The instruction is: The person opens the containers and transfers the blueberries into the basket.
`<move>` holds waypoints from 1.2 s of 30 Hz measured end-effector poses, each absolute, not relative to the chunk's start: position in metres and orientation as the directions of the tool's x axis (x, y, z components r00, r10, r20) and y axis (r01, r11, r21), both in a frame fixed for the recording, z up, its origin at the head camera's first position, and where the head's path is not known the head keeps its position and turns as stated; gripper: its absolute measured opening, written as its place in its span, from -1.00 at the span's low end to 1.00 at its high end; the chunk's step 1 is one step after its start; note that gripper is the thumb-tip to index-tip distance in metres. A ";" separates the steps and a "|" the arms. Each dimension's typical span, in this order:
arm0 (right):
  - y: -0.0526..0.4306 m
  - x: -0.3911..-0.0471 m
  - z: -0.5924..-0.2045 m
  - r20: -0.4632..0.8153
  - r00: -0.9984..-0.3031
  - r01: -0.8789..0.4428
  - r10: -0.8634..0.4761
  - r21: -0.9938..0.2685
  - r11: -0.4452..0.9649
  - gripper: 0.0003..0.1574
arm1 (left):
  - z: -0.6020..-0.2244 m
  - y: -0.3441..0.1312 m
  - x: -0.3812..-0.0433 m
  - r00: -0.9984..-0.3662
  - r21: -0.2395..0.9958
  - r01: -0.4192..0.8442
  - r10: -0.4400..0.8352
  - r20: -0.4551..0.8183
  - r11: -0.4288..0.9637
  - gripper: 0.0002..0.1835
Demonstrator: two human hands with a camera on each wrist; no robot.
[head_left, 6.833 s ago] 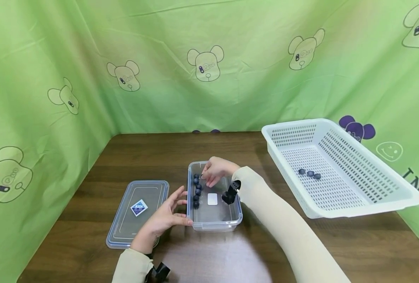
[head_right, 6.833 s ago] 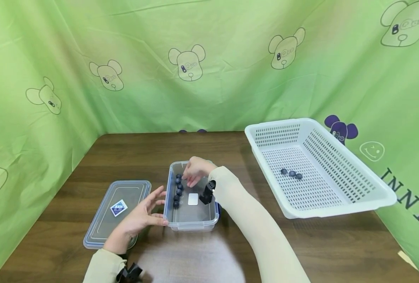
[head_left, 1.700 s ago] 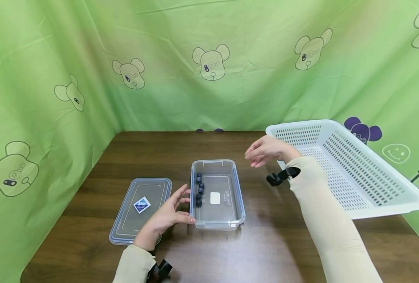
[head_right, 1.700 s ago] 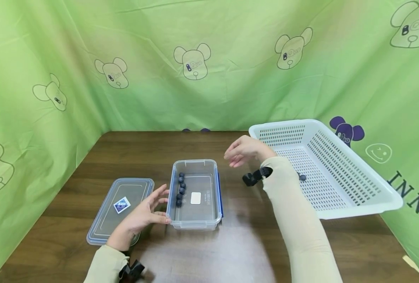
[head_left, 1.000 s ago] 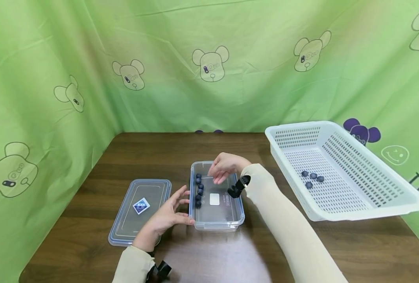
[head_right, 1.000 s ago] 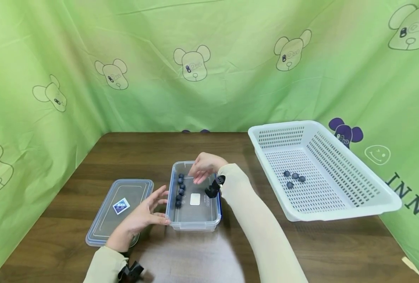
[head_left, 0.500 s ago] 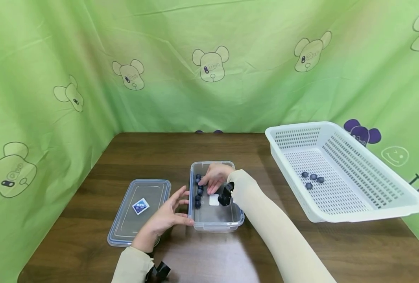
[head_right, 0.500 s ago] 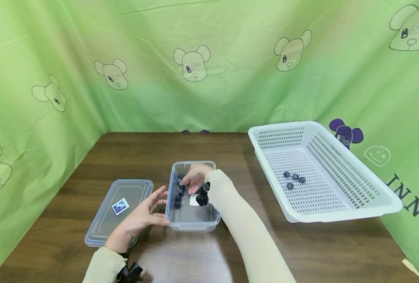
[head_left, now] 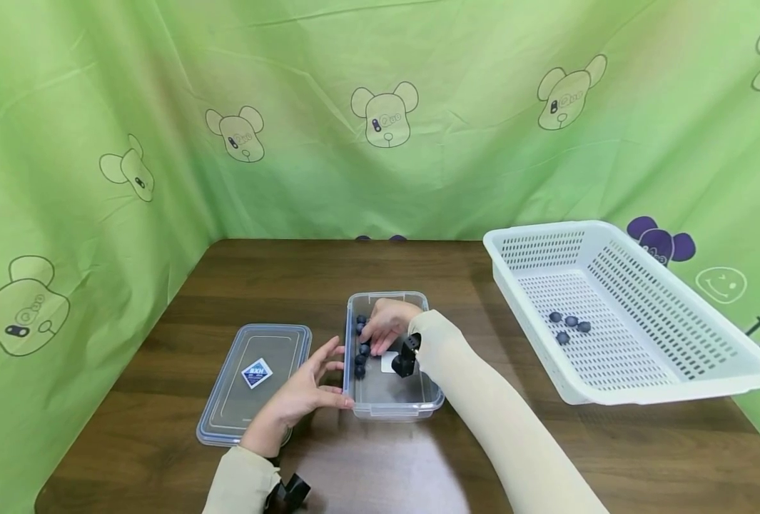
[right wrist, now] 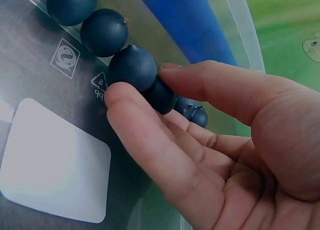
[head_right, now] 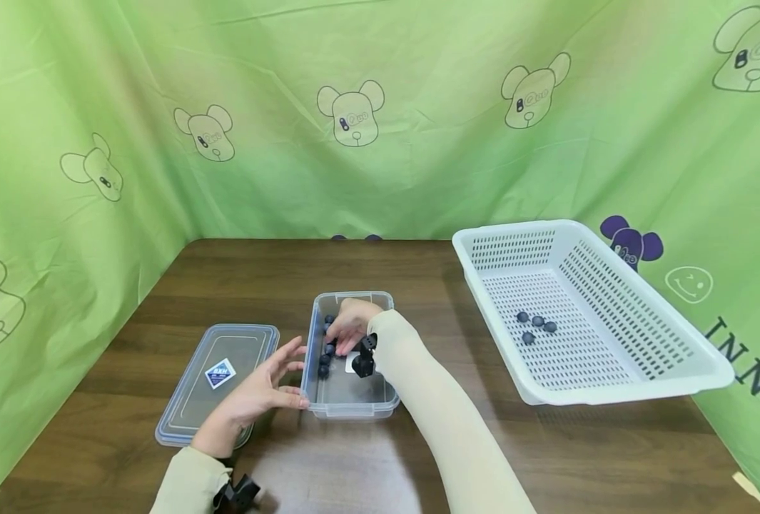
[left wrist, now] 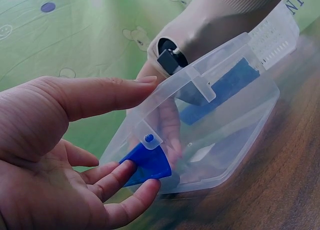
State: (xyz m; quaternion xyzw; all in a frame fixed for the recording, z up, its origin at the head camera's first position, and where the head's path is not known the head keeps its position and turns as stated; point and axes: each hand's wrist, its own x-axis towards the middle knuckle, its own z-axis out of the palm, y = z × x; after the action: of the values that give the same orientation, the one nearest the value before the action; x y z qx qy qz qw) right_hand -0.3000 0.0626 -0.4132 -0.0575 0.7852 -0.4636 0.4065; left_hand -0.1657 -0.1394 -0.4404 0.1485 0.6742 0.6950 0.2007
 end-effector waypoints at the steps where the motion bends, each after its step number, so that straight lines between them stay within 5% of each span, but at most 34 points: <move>1: 0.062 -0.300 -0.413 -0.585 -0.661 0.287 -0.470 -0.776 0.561 -0.87 | -0.440 -0.139 -0.166 -0.875 0.997 -0.079 0.479 -0.064 -0.010 0.19; 21: 0.075 -0.306 -0.388 -0.548 -0.679 0.189 -0.488 -0.773 0.605 -0.92 | -0.440 -0.140 -0.165 -0.876 0.997 -0.079 0.478 -0.068 -0.001 0.19; 36: 0.129 -0.312 -0.360 -0.507 -0.701 0.192 -0.502 -0.812 0.551 -0.90 | -0.439 -0.139 -0.165 -0.878 0.997 -0.070 0.473 -0.066 0.009 0.19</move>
State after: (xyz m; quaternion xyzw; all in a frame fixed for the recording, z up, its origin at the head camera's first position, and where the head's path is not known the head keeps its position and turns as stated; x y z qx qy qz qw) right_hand -0.3124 0.1285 -0.3599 -0.0971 0.7972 -0.4638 0.3742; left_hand -0.1646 -0.1390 -0.4386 0.1477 0.6824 0.6881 0.1974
